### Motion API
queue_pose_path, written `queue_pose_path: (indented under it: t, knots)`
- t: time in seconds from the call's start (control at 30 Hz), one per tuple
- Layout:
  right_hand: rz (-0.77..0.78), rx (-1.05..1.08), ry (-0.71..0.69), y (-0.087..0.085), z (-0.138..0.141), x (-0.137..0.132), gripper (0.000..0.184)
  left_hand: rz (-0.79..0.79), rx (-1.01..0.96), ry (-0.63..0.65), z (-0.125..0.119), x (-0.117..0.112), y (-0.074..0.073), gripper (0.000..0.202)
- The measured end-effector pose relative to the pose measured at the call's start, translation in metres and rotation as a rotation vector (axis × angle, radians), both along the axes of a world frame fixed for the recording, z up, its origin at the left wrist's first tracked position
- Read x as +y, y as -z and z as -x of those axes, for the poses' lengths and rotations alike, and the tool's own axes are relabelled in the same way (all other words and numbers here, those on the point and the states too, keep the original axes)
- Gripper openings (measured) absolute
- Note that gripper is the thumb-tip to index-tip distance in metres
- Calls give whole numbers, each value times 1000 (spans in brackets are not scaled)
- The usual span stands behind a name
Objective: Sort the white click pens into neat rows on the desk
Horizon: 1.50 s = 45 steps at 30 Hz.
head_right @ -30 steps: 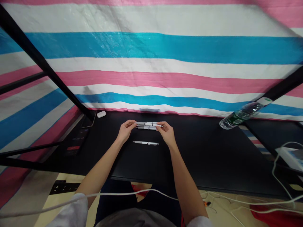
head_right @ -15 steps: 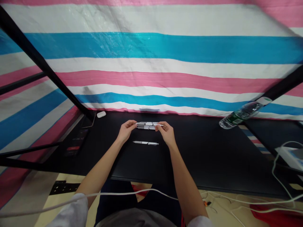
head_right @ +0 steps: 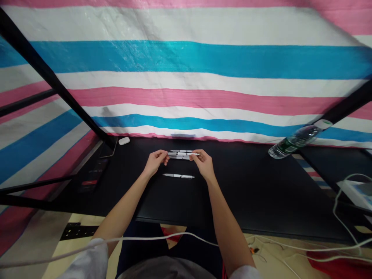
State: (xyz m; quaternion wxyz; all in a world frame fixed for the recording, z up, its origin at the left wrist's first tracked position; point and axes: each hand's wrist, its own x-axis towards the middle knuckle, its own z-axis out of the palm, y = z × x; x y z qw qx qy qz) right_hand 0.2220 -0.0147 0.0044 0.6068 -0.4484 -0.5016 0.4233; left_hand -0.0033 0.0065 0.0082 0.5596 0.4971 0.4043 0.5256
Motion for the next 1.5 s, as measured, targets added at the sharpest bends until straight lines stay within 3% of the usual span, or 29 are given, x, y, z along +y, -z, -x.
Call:
queue_pose_path:
  t: [0.13,0.23,0.33,0.6,0.77,0.9,1.03,1.2,1.33,1.5]
  knots:
    - [1,13,7,0,0,1,29,-76,-27,31,1,2,3,27]
    - [0,18,12,1,0,1,30,-99,-68,38,1,4,5,37]
    - [1,17,13,0,0,1,30,-82,-66,31,0,3,4,44]
    - [-9,-1,3,0,-1,0,30,-77,-3,48,-1,0,0,30]
    - [-9,-7,2,1,-1,0,29,-82,-68,30,-2,1,0,44]
    - [-9,-11,-2,-1,0,-1,30,-39,-4,23,-2,-1,-1,37]
    - [-2,-2,-4,-1,0,-1,30,-102,34,12,-1,-1,0,30]
    - [-2,18,-2,-1,0,-1,29,-94,-60,28,-2,1,0,41]
    - [-1,2,-3,-2,0,-1,30,-30,18,43,-3,-1,-1,37]
    - [-11,0,-4,-2,0,-1,29,-86,16,54,-1,-1,0,32]
